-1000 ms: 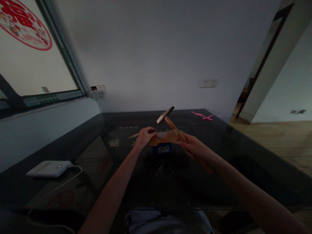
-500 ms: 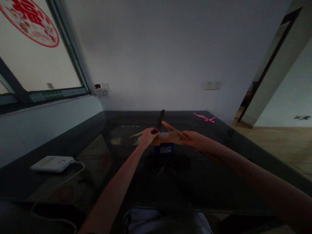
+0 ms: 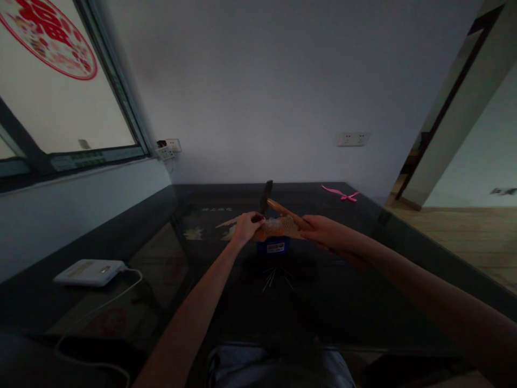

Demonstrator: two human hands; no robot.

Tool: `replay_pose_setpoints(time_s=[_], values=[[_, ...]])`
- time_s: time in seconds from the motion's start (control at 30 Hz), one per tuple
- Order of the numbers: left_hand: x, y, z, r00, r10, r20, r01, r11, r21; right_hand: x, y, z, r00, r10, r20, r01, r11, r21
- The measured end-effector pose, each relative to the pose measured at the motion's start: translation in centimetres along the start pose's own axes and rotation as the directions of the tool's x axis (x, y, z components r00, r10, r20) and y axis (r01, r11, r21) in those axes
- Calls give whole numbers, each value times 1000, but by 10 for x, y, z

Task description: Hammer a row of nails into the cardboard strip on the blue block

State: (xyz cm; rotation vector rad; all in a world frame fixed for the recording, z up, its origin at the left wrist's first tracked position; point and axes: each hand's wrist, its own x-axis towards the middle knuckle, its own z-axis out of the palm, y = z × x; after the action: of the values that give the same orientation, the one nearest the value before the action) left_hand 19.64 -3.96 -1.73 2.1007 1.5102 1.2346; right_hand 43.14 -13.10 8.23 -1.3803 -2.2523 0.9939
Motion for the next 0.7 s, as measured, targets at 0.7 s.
replay_pose_setpoints(time_s=[0.7], values=[[2, -9, -9, 997, 75, -15, -77, 986, -149, 1, 4, -1, 997, 5, -72, -5, 1000, 8]])
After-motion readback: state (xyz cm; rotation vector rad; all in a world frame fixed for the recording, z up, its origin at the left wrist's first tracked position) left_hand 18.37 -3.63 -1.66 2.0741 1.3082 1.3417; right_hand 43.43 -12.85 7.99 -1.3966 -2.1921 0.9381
